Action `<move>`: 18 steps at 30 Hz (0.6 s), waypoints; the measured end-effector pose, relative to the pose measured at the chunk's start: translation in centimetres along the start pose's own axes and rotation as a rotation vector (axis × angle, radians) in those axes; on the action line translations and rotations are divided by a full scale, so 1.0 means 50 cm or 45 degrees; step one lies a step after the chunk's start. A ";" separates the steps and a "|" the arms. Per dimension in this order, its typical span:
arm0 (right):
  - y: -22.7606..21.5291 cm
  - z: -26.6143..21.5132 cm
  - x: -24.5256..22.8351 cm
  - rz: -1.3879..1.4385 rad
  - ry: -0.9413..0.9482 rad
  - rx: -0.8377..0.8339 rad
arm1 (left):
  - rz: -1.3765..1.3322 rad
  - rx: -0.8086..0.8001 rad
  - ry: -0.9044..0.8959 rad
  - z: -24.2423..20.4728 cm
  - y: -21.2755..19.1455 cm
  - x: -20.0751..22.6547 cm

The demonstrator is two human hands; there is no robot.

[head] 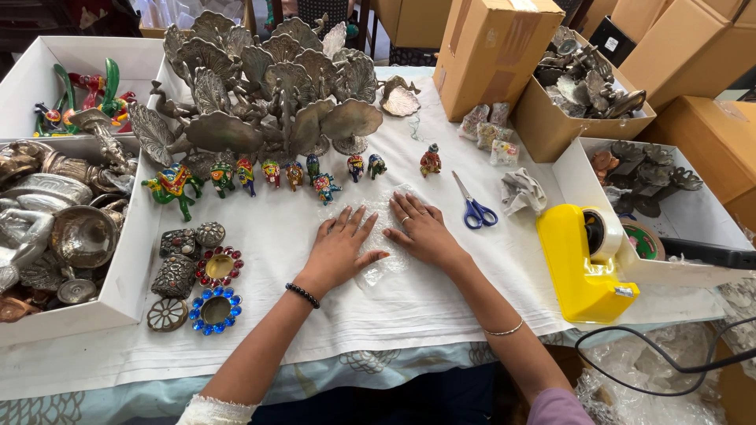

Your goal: The person wraps small decorative figurines in bubble wrap and secures them with clear tape. They use scissors to cut the bubble wrap and a tape dispenser to apply tape, placing the wrapped items on the table.

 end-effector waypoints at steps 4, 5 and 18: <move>0.002 0.000 0.001 0.009 0.003 -0.009 | 0.010 -0.027 -0.021 0.000 0.002 0.002; 0.003 0.000 0.001 0.007 0.002 -0.008 | 0.012 -0.028 -0.025 -0.001 0.002 0.001; 0.105 -0.269 -0.092 0.682 -0.526 0.408 | 0.006 -0.019 -0.029 -0.007 0.010 -0.003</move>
Point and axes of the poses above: each hand's wrist, its own z-axis towards the middle knuckle, its own y-axis out of the palm, x = y × z, the point moved 5 cm from there along z, towards the middle knuckle, and after that the axes turned 14 degrees about -z, right-handed, at the moved point
